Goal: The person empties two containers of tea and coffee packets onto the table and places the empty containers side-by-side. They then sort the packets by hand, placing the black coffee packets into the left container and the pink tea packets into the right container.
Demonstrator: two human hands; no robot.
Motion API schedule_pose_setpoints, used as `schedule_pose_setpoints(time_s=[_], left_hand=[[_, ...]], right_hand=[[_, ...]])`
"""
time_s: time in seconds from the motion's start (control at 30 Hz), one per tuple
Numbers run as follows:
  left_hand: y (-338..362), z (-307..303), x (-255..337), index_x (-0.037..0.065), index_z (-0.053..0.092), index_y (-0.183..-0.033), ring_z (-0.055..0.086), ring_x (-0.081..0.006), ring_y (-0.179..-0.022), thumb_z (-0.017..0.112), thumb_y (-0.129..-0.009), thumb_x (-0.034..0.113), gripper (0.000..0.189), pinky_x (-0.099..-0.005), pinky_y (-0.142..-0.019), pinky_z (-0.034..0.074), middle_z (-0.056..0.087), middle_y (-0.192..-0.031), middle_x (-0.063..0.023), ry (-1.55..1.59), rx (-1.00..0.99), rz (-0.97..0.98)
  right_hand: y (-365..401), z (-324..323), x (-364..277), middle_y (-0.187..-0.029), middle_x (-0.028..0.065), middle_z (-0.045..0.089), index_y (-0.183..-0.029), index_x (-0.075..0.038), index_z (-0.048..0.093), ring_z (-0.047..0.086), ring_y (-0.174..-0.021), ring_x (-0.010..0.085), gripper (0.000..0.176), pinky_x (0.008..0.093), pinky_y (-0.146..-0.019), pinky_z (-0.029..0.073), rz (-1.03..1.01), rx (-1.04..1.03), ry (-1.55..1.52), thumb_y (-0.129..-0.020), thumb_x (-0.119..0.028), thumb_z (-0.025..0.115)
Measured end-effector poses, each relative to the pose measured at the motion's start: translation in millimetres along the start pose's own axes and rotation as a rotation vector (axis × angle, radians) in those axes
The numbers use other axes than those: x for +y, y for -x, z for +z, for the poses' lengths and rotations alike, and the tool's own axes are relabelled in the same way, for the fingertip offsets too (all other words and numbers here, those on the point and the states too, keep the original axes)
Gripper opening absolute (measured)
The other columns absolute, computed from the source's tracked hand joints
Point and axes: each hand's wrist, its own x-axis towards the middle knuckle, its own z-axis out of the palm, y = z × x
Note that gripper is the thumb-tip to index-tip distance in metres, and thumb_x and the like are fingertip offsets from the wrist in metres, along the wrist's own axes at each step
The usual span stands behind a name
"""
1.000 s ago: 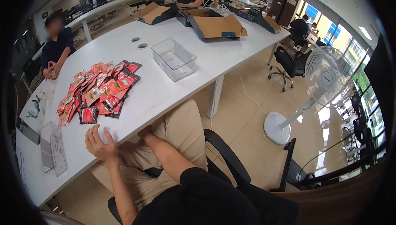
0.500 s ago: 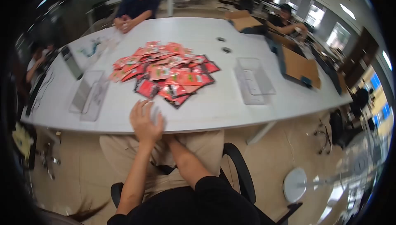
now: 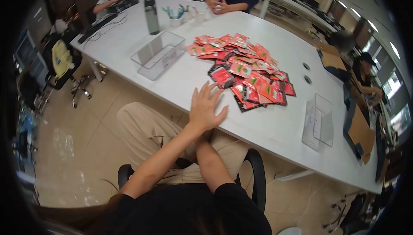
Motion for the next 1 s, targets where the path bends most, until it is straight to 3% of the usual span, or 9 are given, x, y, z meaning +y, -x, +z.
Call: schedule_pose_setpoints(time_s=[0.23,0.5,0.73,1.0], left_hand=[[0.6,3.7,-1.8,0.011,0.046,-0.143,0.020,-0.0386,-0.145,0.055,-0.084,0.058,0.076,-0.0653,-0.112,0.011,0.029,-0.153,-0.0232,-0.064,-0.096,-0.068],[1.3,8.8,-1.7,0.014,0.036,-0.150,0.013,-0.0420,-0.146,0.043,-0.086,0.071,0.085,-0.0658,-0.113,0.007,0.021,-0.155,-0.0273,-0.123,-0.171,-0.113],[6.8,13.5,-1.3,0.014,0.034,-0.150,0.014,-0.0435,-0.145,0.047,-0.083,0.072,0.090,-0.0650,-0.113,0.007,0.023,-0.153,-0.0293,-0.072,-0.119,-0.123],[10.6,23.9,-4.3,0.005,0.030,-0.150,0.010,-0.0451,-0.146,0.065,-0.078,0.057,0.095,-0.0630,-0.115,-0.001,0.015,-0.154,-0.0335,0.159,-0.156,-0.130]], right_hand=[[2.6,12.0,-24.8,-0.111,0.0174,0.066,-0.105,-0.005,0.066,0.061,-0.103,0.0336,0.024,0.0452,-0.088,0.048,-0.159,-0.087,0.016,-0.090,-0.021,0.055],[13.9,19.9,-46.8,-0.112,0.0172,0.066,-0.105,-0.006,0.066,0.061,-0.104,0.0336,0.024,0.0464,-0.089,0.047,-0.261,-0.135,0.028,-0.090,-0.021,0.055],[23.6,22.5,-59.9,-0.113,0.0170,0.066,-0.105,-0.006,0.066,0.061,-0.105,0.0337,0.024,0.0474,-0.090,0.046,-0.314,-0.138,0.045,-0.090,-0.022,0.056],[40.0,17.4,-65.5,-0.114,0.0167,0.066,-0.105,-0.007,0.066,0.061,-0.106,0.0337,0.023,0.0486,-0.091,0.045,-0.400,-0.164,0.056,-0.090,-0.022,0.056]])
